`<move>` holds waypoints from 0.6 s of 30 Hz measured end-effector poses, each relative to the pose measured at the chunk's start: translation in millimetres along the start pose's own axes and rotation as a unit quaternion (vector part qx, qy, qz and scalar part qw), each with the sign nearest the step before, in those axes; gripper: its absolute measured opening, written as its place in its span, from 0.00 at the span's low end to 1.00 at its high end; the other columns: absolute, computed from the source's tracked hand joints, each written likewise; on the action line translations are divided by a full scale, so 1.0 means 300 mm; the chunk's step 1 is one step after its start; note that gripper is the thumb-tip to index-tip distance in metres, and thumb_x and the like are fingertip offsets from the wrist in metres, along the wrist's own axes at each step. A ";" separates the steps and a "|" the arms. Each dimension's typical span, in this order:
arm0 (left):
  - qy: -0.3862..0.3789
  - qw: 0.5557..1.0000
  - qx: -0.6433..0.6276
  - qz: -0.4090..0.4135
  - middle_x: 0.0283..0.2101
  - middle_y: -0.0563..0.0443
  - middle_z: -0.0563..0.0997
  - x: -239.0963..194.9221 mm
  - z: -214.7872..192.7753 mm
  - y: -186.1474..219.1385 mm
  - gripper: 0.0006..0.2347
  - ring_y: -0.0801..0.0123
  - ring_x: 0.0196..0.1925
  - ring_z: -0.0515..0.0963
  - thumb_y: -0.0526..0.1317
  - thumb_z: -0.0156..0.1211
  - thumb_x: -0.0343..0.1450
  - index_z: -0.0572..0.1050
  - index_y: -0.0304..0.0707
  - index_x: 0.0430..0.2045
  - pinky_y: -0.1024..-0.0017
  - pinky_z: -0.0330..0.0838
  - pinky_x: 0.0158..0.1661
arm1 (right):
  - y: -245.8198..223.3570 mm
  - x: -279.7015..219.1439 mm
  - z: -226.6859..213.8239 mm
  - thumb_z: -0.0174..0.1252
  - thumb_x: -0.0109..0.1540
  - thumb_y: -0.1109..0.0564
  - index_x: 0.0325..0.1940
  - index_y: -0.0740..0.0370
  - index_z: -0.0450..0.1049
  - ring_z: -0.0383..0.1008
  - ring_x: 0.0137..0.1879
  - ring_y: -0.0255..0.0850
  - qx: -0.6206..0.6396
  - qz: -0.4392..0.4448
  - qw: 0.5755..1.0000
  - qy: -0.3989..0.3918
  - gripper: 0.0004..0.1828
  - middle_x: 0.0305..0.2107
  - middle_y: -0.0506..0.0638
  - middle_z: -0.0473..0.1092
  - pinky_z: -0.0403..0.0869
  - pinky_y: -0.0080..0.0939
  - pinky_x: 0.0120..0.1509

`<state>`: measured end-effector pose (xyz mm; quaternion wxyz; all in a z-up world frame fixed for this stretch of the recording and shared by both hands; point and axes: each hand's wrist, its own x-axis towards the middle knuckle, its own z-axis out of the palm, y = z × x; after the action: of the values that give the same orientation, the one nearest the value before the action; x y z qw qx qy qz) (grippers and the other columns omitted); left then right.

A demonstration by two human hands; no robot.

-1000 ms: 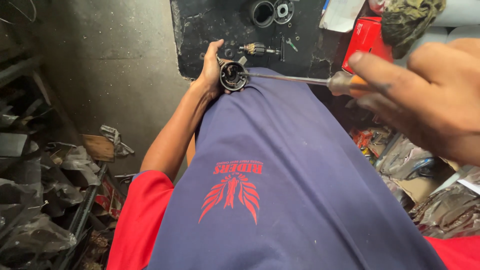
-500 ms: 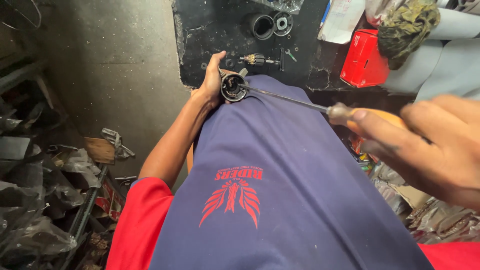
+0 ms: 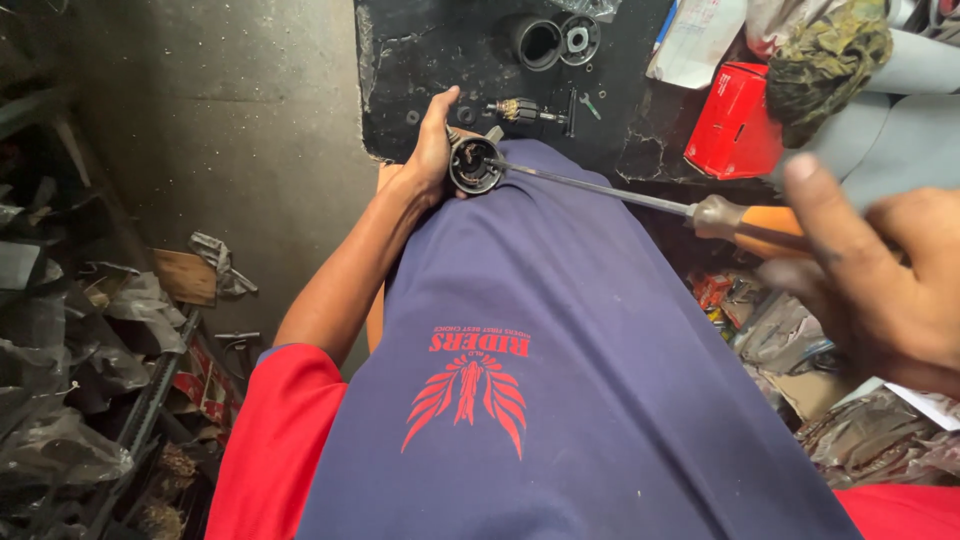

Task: The person sits in a chair and works on a starter motor housing resting on their lap. They scrape the inside of the cylindrical metal housing with a small hand tool, wipe the housing and a rag with a cloth, then use a long screwdriver to work inside the housing and handle the armature and end cap parts.

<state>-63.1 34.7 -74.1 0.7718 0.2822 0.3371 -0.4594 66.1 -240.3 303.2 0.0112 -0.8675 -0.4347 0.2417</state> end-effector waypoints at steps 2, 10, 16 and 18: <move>0.003 1.000 -0.003 0.005 0.17 0.43 0.77 0.000 -0.001 0.000 0.42 0.65 0.13 0.72 0.72 0.30 0.67 0.79 0.23 0.22 0.71 0.61 0.12 | -0.010 0.027 -0.012 0.74 0.51 0.62 0.66 0.63 0.70 0.64 0.26 0.49 0.015 -0.015 1.000 0.021 0.39 0.27 0.59 0.68 0.64 0.50 0.31; -0.004 1.000 0.009 -0.002 0.17 0.44 0.77 0.016 -0.005 -0.007 0.46 0.66 0.14 0.72 0.77 0.28 0.65 0.80 0.23 0.21 0.71 0.62 0.12 | 0.036 -0.044 0.023 0.75 0.46 0.51 0.62 0.61 0.70 0.63 0.21 0.43 0.148 -0.059 0.987 -0.024 0.42 0.18 0.52 0.64 0.62 0.47 0.27; -0.009 1.000 0.011 0.001 0.17 0.44 0.77 0.008 -0.007 0.000 0.47 0.66 0.14 0.72 0.78 0.28 0.64 0.81 0.22 0.22 0.71 0.62 0.13 | -0.025 0.001 -0.012 0.68 0.52 0.67 0.61 0.67 0.71 0.62 0.20 0.44 0.082 -0.120 0.988 0.060 0.32 0.21 0.53 0.67 0.61 0.48 0.24; 0.003 1.000 0.017 0.001 0.17 0.44 0.77 -0.002 0.002 0.008 0.48 0.66 0.14 0.71 0.78 0.27 0.63 0.81 0.23 0.21 0.71 0.62 0.13 | 0.006 -0.069 0.019 0.67 0.50 0.66 0.60 0.60 0.72 0.63 0.22 0.41 0.124 -0.057 0.991 -0.017 0.33 0.21 0.51 0.68 0.63 0.44 0.25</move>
<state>-61.1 35.6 -72.9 0.7662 0.2969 0.3317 -0.4635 54.7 -258.2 306.3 0.1248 -0.8292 -0.4499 0.3073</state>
